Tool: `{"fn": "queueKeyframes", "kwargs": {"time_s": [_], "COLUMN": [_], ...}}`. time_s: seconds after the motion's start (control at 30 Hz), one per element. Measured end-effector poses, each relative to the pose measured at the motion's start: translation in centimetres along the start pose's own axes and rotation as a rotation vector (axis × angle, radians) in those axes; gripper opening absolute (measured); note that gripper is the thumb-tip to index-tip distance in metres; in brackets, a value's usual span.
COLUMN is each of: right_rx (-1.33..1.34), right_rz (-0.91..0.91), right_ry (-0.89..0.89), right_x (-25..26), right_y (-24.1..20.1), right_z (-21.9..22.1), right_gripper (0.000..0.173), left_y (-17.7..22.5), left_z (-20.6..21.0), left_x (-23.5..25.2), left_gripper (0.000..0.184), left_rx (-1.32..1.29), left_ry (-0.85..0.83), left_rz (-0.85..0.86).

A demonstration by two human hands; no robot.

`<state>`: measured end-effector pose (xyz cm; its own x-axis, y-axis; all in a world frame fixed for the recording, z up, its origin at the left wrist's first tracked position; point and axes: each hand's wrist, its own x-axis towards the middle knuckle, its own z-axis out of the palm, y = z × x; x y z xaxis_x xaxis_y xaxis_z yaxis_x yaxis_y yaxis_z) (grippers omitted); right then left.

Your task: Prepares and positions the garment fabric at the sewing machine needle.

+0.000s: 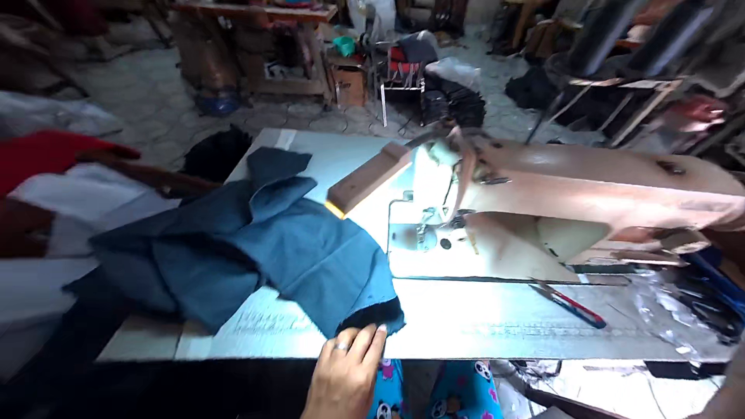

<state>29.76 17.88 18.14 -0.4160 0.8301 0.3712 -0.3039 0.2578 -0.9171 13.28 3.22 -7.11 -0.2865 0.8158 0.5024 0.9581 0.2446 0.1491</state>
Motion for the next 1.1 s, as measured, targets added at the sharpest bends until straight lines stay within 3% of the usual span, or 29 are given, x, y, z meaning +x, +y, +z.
{"fn": "queueKeyframes", "kwargs": {"time_s": [0.07, 0.13, 0.2, 0.3, 0.5, 0.67, 0.9, 1.1], "right_rx": [-0.012, -0.071, -0.171, -0.616, -0.975, -0.835, -0.708, -0.686], "right_rz": [-0.281, -0.343, -0.382, -0.590, -0.705, -0.680, -0.385, -0.350], "right_ry": [-0.336, -0.536, -0.755, -0.828, -0.745, -0.812, -0.959, -0.926], "right_x": [-0.5, -2.0, -4.1, -5.6, -3.0, -2.1, -0.5, -0.6], "right_y": [5.2, 12.0, 18.0, 23.1, 25.5, 25.5, 25.2, 25.4], "right_z": [-1.3, -1.5, -0.6, 0.2, -0.2, -0.6, -0.9, 0.0], "right_gripper": [0.038, 0.019, 0.020, 0.031, 0.020, 0.021, 0.025, 0.024], "left_y": [-0.2, -0.1, -0.1, 0.0, 0.0, -0.1, 0.0, 0.6], "left_z": [0.5, 0.2, -0.1, -0.1, -0.4, -0.8, -0.7, -0.6], "left_x": [0.4, 0.7, 0.8, 0.8, 1.1, 1.2, 1.4, 1.8], "left_gripper": [0.022, 0.020, 0.020, 0.019, 0.020, 0.020, 0.026, 0.026], "left_rx": [-0.015, -0.074, -0.097, -0.098, -0.043, -0.115, -0.269, -0.237], "left_ry": [0.086, 0.085, 0.069, 0.030, 0.028, -0.047, -0.051, -0.055], "left_rz": [-0.005, -0.037, -0.058, -0.073, -0.071, -0.070, -0.190, -0.272]}}
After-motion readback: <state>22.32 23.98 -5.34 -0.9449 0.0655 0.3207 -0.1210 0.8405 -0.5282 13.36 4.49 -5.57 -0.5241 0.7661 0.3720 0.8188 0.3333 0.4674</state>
